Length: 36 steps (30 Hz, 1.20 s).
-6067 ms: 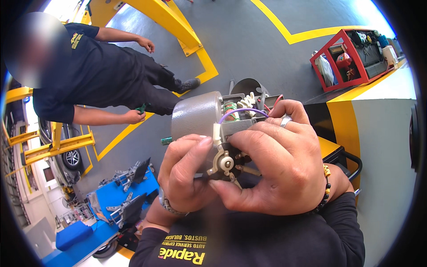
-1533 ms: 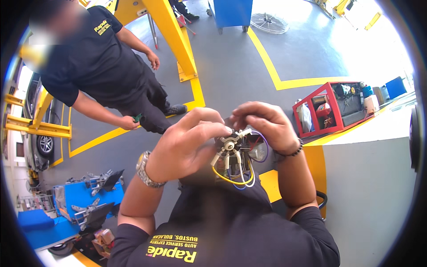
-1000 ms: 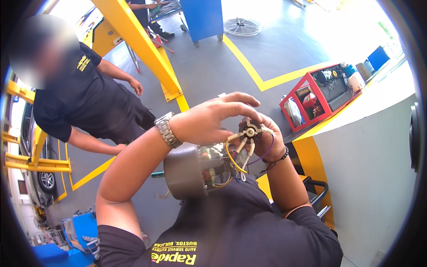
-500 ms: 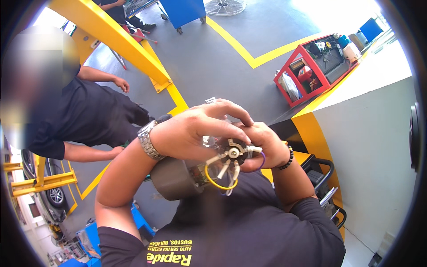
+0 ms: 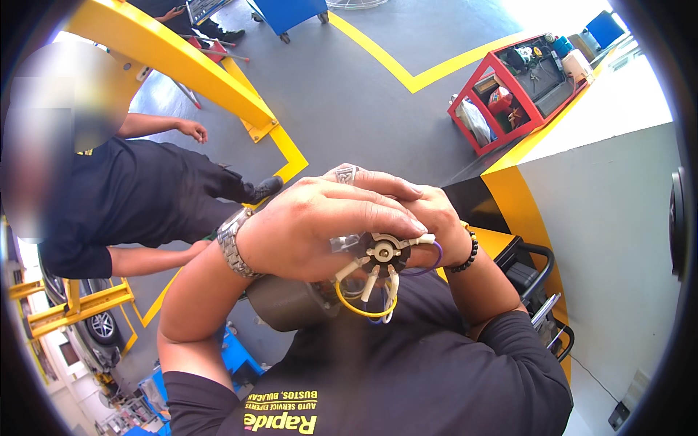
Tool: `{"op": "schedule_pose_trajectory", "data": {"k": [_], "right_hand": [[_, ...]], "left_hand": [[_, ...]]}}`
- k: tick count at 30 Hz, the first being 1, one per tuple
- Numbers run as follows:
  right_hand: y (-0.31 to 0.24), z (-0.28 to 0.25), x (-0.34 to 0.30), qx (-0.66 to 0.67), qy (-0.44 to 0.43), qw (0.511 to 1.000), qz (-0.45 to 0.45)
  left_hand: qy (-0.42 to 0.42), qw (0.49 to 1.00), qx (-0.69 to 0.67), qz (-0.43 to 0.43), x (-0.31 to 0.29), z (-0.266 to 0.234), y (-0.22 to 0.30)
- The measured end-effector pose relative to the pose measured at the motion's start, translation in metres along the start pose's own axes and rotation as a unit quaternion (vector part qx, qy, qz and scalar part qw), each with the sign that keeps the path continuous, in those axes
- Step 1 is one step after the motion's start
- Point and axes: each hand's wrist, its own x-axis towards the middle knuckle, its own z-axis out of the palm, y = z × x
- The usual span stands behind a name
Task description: The person uses a screwdriver to remove screws from a cylindrical electrical component, then detaches and reattaches a small plastic connector with wires. The person manipulates the connector and wires by hand, rotating and inspecting the assembly throughout.
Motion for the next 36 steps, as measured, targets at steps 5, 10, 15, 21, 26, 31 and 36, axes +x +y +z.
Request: {"op": "schedule_pose_trajectory", "data": {"k": [5, 10, 15, 21, 26, 31, 36], "right_hand": [[-0.01, 0.009, 0.004, -0.065, 0.078, 0.994, -0.027], [-0.012, 0.012, 0.004, -0.065, 0.122, 0.989, -0.051], [-0.005, 0.021, 0.0, -0.147, 0.119, 0.98, -0.062], [0.009, 0.0, -0.013, 0.458, -0.009, 0.886, 0.07], [0.021, 0.007, -0.016, 0.659, -0.086, 0.735, 0.13], [0.02, 0.031, -0.027, 0.788, -0.029, 0.597, 0.148], [0.028, 0.027, -0.032, 0.754, -0.049, 0.638, 0.146]], "left_hand": [[0.01, 0.999, -0.033, 0.001, -0.002, 0.001, -0.002], [0.008, 0.999, -0.042, -0.002, -0.002, -0.001, -0.001], [0.005, 1.0, -0.03, -0.002, -0.001, 0.0, 0.0], [0.048, 0.995, -0.083, -0.01, -0.003, 0.002, -0.006], [0.068, 0.996, -0.023, 0.05, 0.0, 0.0, -0.01], [0.07, 0.996, 0.026, 0.048, 0.0, -0.002, -0.008], [0.074, 0.996, 0.007, 0.044, 0.0, 0.002, -0.004]]}}
